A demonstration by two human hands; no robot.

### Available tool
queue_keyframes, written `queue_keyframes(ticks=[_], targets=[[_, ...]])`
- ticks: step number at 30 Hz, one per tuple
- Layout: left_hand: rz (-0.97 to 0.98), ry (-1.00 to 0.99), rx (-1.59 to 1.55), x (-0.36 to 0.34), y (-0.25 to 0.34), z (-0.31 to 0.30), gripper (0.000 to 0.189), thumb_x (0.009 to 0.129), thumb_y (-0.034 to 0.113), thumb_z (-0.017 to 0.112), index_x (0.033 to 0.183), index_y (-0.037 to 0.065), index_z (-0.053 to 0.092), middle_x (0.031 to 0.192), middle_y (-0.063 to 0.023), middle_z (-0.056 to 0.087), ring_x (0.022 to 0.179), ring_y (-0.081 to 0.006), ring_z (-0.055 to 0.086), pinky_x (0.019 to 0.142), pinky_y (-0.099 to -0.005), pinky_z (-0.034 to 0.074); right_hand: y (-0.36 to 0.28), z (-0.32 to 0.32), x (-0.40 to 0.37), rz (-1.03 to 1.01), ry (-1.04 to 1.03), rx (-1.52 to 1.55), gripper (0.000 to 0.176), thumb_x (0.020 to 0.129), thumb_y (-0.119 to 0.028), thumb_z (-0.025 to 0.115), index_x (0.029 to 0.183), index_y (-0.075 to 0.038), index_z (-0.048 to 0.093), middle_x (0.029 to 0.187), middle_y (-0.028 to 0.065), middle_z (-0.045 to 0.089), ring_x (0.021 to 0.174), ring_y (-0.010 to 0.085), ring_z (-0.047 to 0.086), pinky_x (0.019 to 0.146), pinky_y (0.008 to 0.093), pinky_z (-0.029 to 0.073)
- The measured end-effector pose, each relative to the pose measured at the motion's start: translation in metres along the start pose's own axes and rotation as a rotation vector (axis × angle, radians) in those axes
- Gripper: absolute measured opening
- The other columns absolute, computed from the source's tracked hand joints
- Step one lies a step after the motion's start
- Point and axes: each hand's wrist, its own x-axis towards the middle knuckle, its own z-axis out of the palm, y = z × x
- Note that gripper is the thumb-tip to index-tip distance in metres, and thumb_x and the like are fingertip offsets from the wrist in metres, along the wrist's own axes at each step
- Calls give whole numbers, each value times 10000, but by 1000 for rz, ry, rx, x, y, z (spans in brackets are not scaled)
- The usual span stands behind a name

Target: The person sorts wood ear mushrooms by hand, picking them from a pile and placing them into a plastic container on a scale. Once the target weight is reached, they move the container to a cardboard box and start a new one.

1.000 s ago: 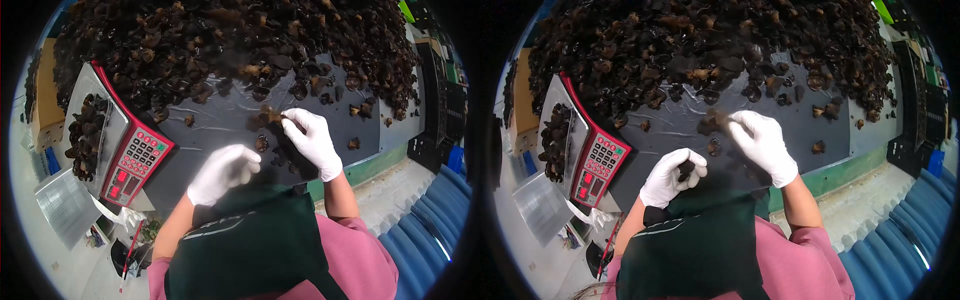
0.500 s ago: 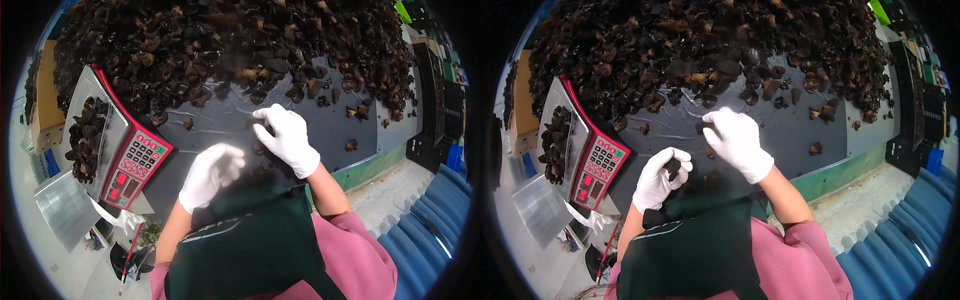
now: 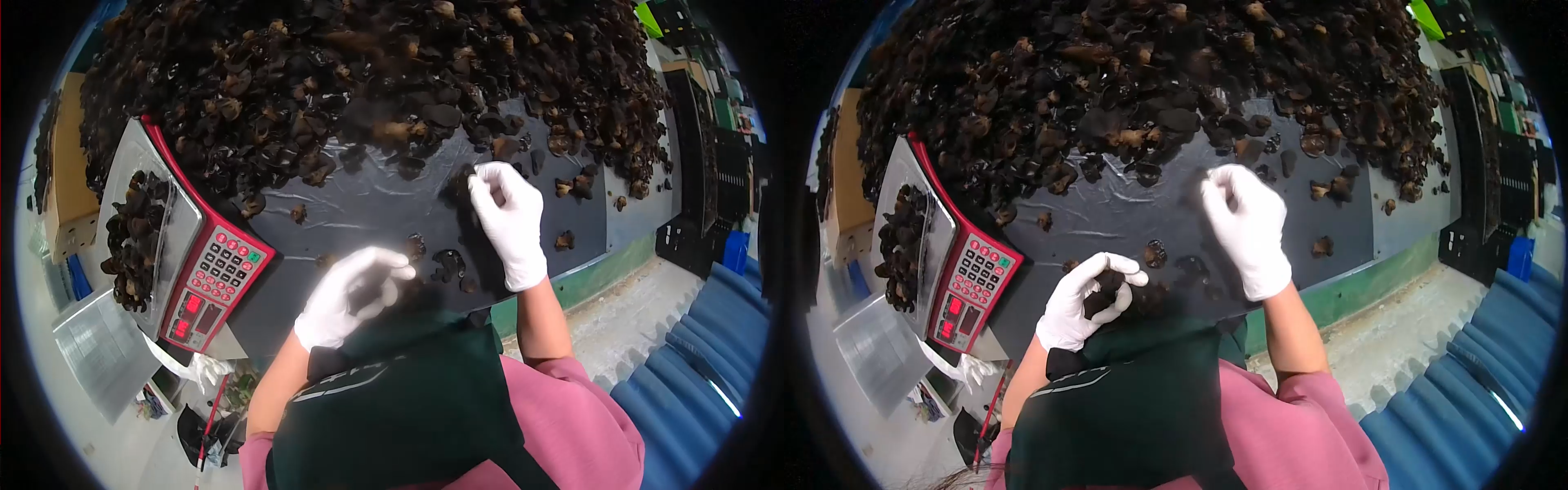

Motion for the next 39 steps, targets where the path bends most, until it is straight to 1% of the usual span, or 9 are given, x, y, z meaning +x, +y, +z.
queue_keyframes(ticks=[4, 8, 13, 18, 20, 22, 27, 34, 39], targets=[[-151, 54, -246, 4, 9, 9, 676, 1054, 575, 397, 1385, 12, 570, 1260, -157, 673, 947, -231, 683, 607, -256, 491, -43, -10, -19, 35, -481, 273, 169, 893, -173, 770, 1010, -55, 743, 787, 50, 706, 620, 105, 617, 621, 263, 516], [-126, 68, -183, 3, -3, 1, 510, 1075, 445, 445, 1250, 8, 640, 1194, -177, 697, 934, -253, 696, 602, -271, 512, -24, 30, 7, -368, 4, -203, 189, 893, -180, 745, 1068, -109, 741, 915, 93, 746, 720, 275, 702, 659, 369, 542], [-78, 14, -206, 1, -9, -15, 431, 1073, 358, 462, 1239, 11, 657, 1179, -189, 703, 986, -276, 708, 619, -303, 551, -19, 51, 17, -456, 15, -201, 109, 875, -157, 762, 963, -97, 740, 743, 66, 677, 623, 252, 642, 631, 330, 525], [-72, 190, -305, 8, 2, 0, 570, 1056, 478, 429, 1388, 46, 595, 1312, -139, 679, 1153, -302, 680, 658, -310, 557, -62, 5, -10, -298, -571, 98, 226, 870, -121, 749, 1093, -94, 771, 757, 34, 705, 565, 144, 596, 631, 305, 513], [-195, 229, -438, 7, 10, 5, 506, 1053, 463, 458, 1305, 68, 647, 1263, -149, 697, 1073, -288, 692, 591, -280, 496, -38, 12, 1, -525, -206, 3, 358, 866, -137, 774, 1215, -66, 741, 903, 63, 735, 642, 170, 632, 655, 330, 533], [-168, 176, -397, 6, -2, -2, 448, 1051, 441, 482, 1225, 79, 678, 1207, -156, 710, 997, -277, 686, 562, -269, 455, -28, 20, 26, -305, 59, -19, 336, 881, -185, 745, 1209, -119, 726, 971, 83, 755, 780, 255, 723, 715, 360, 566], [-153, 192, -407, 4, -8, -7, 375, 1042, 391, 532, 1102, 66, 709, 1071, -178, 711, 869, -265, 651, 543, -279, 436, -6, 30, 60, -382, 133, -351, 205, 914, -179, 720, 1096, -85, 737, 961, 100, 751, 788, 295, 720, 696, 372, 559], [-88, 264, -384, 0, -6, -6, 370, 1060, 355, 514, 1139, 43, 696, 1076, -174, 704, 868, -262, 642, 561, -278, 453, -14, -10, 39, 365, -293, 469, 173, 980, -190, 699, 1004, -24, 740, 786, -12, 692, 689, 44, 574, 642, 233, 462], [126, 149, -82, 2, -29, -10, 387, 1075, 335, 488, 1220, 30, 678, 1077, -156, 696, 871, -240, 636, 588, -273, 458, -13, 17, 42, -64, 39, 190, 184, 954, -174, 713, 1083, -45, 732, 931, 65, 709, 740, 104, 603, 719, 282, 513]])
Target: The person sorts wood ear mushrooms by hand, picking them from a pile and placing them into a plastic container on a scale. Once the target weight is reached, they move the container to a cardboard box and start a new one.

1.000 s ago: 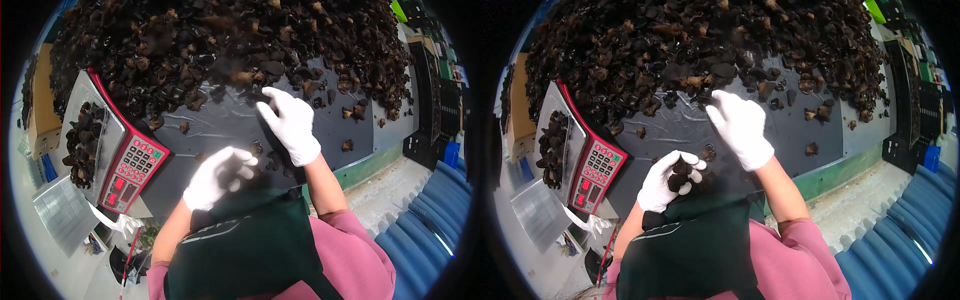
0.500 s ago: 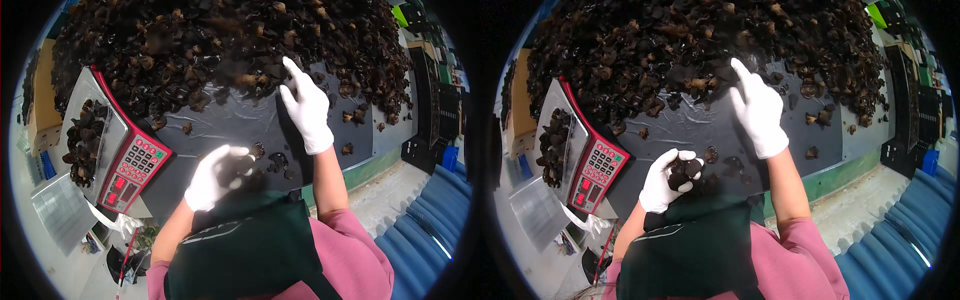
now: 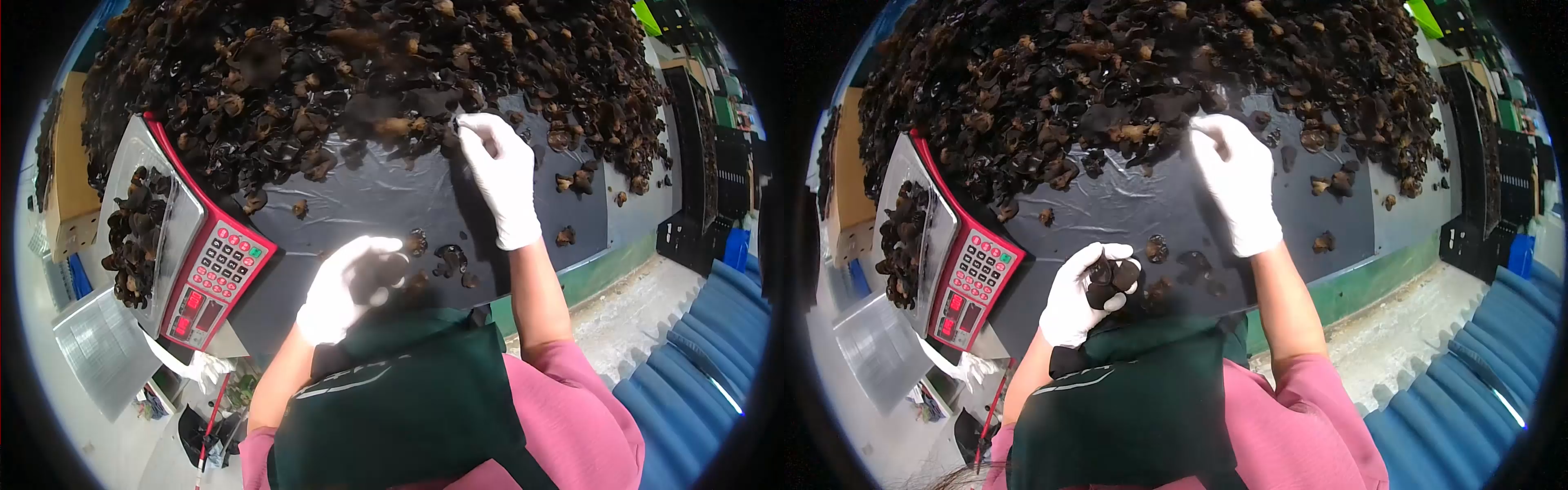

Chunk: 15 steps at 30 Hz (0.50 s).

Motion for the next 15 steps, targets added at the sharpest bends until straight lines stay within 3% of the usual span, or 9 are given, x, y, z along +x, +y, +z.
queue_keyframes(ticks=[3, 4, 7, 11, 12, 15], targets=[[-27, -66, 15, -1, 15, 8, 404, 1084, 329, 467, 1241, 20, 673, 1067, -149, 693, 862, -222, 633, 591, -269, 455, -6, 22, 21, -395, 165, -348, 309, 886, -228, 744, 1162, -94, 709, 884, 109, 636, 765, 254, 659, 717, 364, 547], [-31, -77, 15, -2, 19, 9, 409, 1086, 329, 461, 1243, 17, 672, 1063, -147, 692, 857, -217, 632, 592, -268, 454, 2, 28, 29, -454, 153, -467, 302, 871, -270, 737, 1123, -105, 720, 896, 122, 638, 779, 303, 667, 724, 412, 552], [35, -63, 62, -6, 21, 7, 417, 1087, 334, 451, 1235, 15, 677, 1046, -148, 692, 833, -212, 628, 589, -270, 449, 15, 24, 34, -433, -36, -526, 256, 884, -276, 722, 1066, -97, 731, 860, 122, 629, 784, 318, 673, 736, 424, 552], [11, -2, -4, -5, 24, 4, 426, 1086, 336, 443, 1236, 18, 683, 998, -163, 692, 799, -213, 621, 583, -276, 442, 5, 1, 10, 87, -281, -88, 218, 944, -269, 698, 986, -69, 773, 829, 107, 713, 717, 209, 651, 691, 383, 521], [-9, 1, -18, -4, 23, 6, 432, 1086, 339, 440, 1239, 16, 683, 988, -164, 691, 793, -213, 620, 583, -277, 442, -6, -8, 4, 196, -318, 24, 237, 984, -264, 673, 983, -54, 783, 838, 66, 745, 660, 111, 575, 630, 322, 473], [-55, -40, -7, 0, 22, 9, 453, 1083, 349, 430, 1269, 14, 673, 986, -162, 696, 791, -211, 625, 592, -277, 449, -10, -24, -6, 383, -376, 345, 246, 1008, -244, 650, 949, -40, 776, 807, 20, 729, 611, 64, 508, 584, 265, 423]])
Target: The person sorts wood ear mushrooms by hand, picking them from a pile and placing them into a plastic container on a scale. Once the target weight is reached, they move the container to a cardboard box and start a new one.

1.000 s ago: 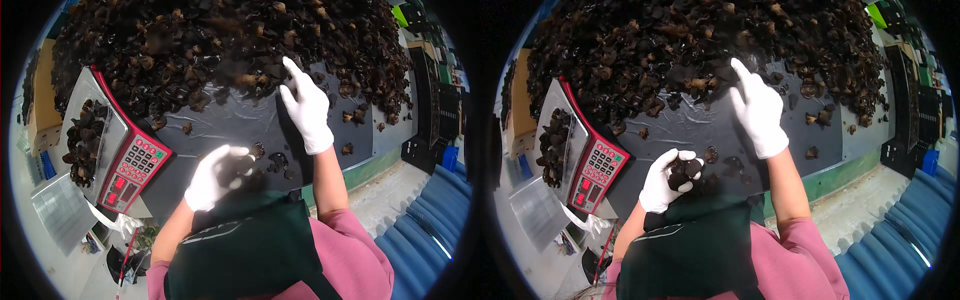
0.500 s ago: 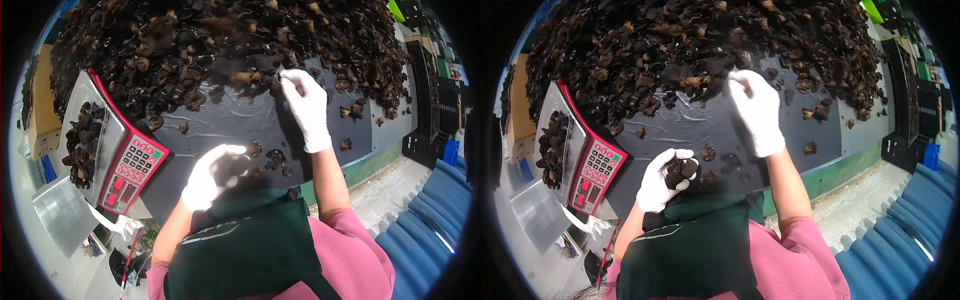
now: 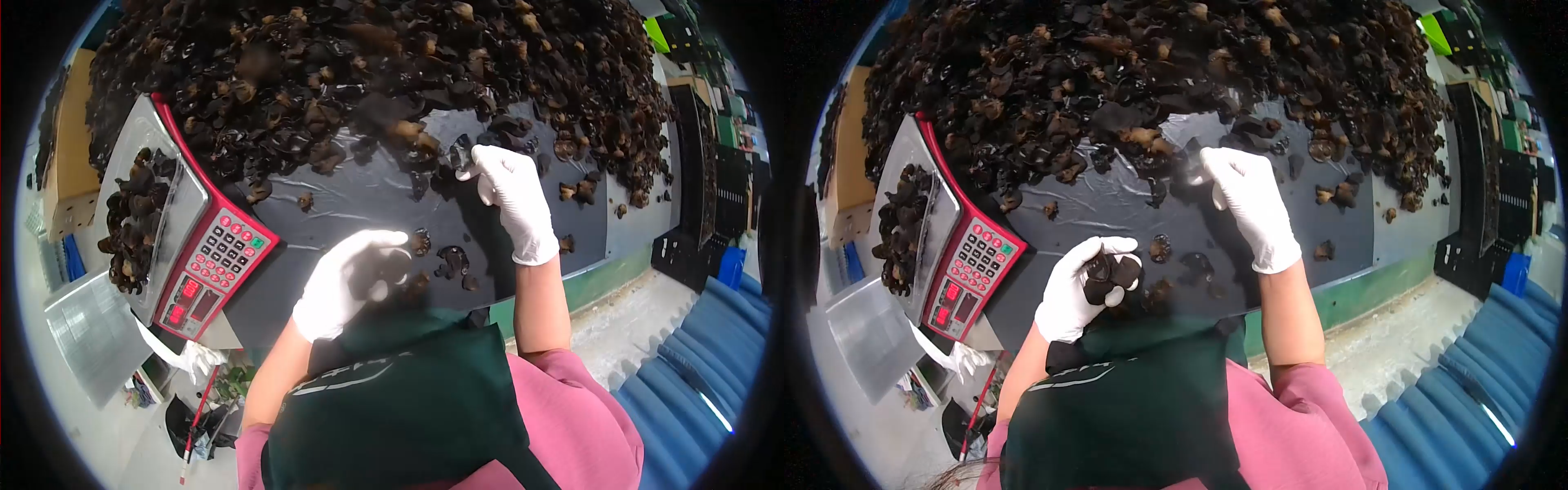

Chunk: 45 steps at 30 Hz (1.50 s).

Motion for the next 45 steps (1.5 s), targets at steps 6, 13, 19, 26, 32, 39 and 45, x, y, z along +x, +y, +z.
queue_keyframes(ticks=[6, 13, 19, 26, 32, 39, 45], targets=[[-184, -174, -57, 1, 9, 2, 469, 1048, 287, 473, 1433, 37, 568, 1169, -155, 714, 934, -206, 694, 677, -274, 523, -21, 12, -41, -99, -187, -205, 238, 1015, -220, 595, 1006, -29, 737, 882, 77, 726, 641, 138, 570, 619, 276, 465], [-249, -200, -14, -7, 1, 7, 508, 1031, 422, 481, 1294, 23, 655, 1171, -189, 723, 947, -281, 732, 572, -283, 517, -5, 9, -55, -275, 193, -475, 174, 940, -109, 690, 1082, -30, 754, 1014, 153, 763, 899, 259, 757, 822, 334, 584], [-325, -154, -127, -10, 5, 12, 388, 1014, 379, 519, 1075, 54, 723, 1098, -178, 731, 893, -279, 721, 588, -281, 491, 10, -1, -23, -407, 370, -756, 259, 889, -196, 769, 1120, -85, 731, 927, 83, 737, 798, 221, 728, 734, 326, 569], [-121, -203, 91, -12, 6, 4, 374, 1002, 381, 529, 1027, 62, 723, 1081, -182, 730, 877, -277, 707, 598, -284, 493, 32, 11, -17, -267, 339, -584, 169, 951, -178, 694, 1040, -39, 732, 876, 87, 734, 738, 172, 706, 720, 295, 556], [-104, -317, -106, -7, -9, -7, 307, 986, 71, 601, 1291, 40, 599, 1196, -110, 651, 1015, -207, 655, 789, -285, 521, 15, -6, -30, 73, 160, -62, 178, 1021, -174, 630, 1052, -44, 748, 803, -35, 683, 639, 12, 474, 559, 207, 368], [-292, -238, -271, -4, 5, -3, 334, 1074, 204, 503, 1379, 87, 572, 1247, -92, 627, 1102, -198, 615, 858, -273, 488, 11, -2, -36, 46, 51, 138, 200, 1026, -161, 598, 1058, -26, 743, 817, -31, 676, 610, 14, 439, 546, 202, 336], [-304, 75, -282, 0, 10, 21, 498, 1058, 496, 495, 1343, 108, 620, 1255, -125, 686, 1018, -268, 684, 682, -319, 514, -26, 17, -59, 42, -207, -152, 217, 948, -170, 672, 1113, -62, 763, 921, 49, 754, 718, 90, 636, 656, 233, 494]])
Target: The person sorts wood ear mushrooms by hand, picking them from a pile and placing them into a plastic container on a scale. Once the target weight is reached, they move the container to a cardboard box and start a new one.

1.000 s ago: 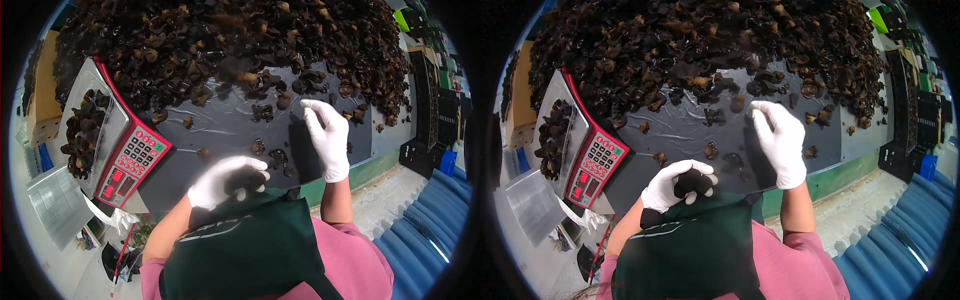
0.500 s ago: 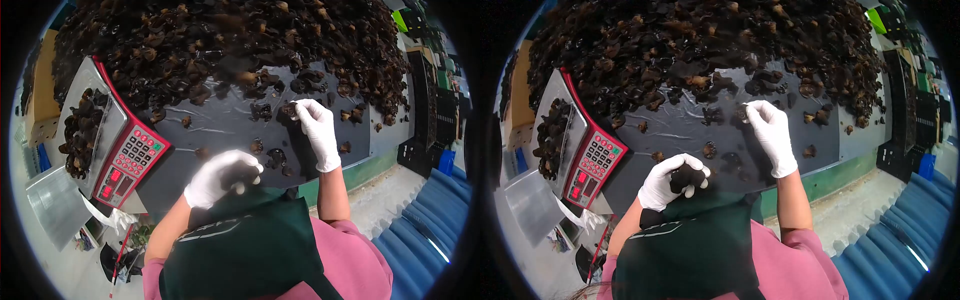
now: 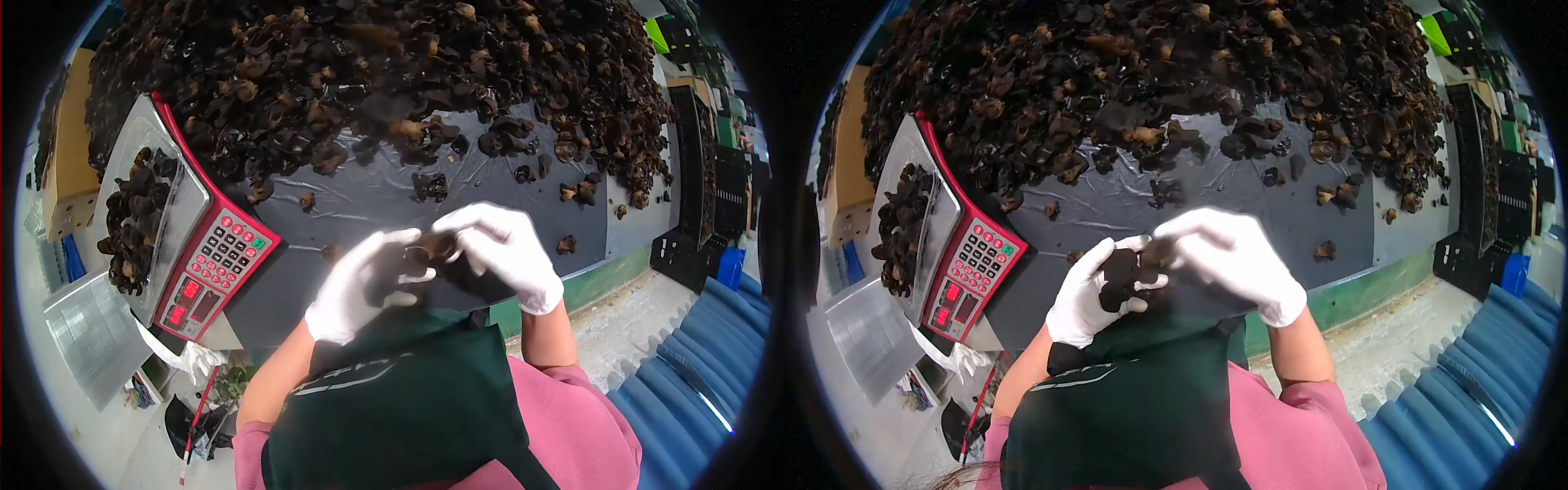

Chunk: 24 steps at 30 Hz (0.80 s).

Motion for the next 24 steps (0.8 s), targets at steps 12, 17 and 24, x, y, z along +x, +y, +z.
queue_keyframes(ticks=[12, 17, 24], targets=[[31, -147, 101, 1, -6, -13, 518, 1050, 475, 497, 1391, 99, 601, 1346, -155, 645, 1103, -288, 655, 701, -305, 515, 31, -11, 59, -292, 536, -479, 133, 916, -159, 724, 1002, -59, 740, 899, 101, 713, 751, 229, 691, 705, 324, 548], [-11, -232, -236, 3, 2, -10, 477, 1098, 358, 458, 1508, 116, 490, 1456, -128, 572, 1328, -312, 572, 985, -425, 515, -7, -13, 11, -158, 6, -310, 199, 915, -141, 723, 1094, -62, 760, 989, 122, 749, 863, 224, 732, 804, 324, 571], [-39, -177, -56, 8, -5, -22, 468, 1070, 410, 488, 1439, 135, 578, 1413, -115, 613, 1220, -259, 612, 1004, -433, 511, 43, -62, 47, -393, 817, -836, 330, 853, -130, 790, 1172, -131, 702, 938, 61, 660, 788, 228, 678, 698, 336, 544]])
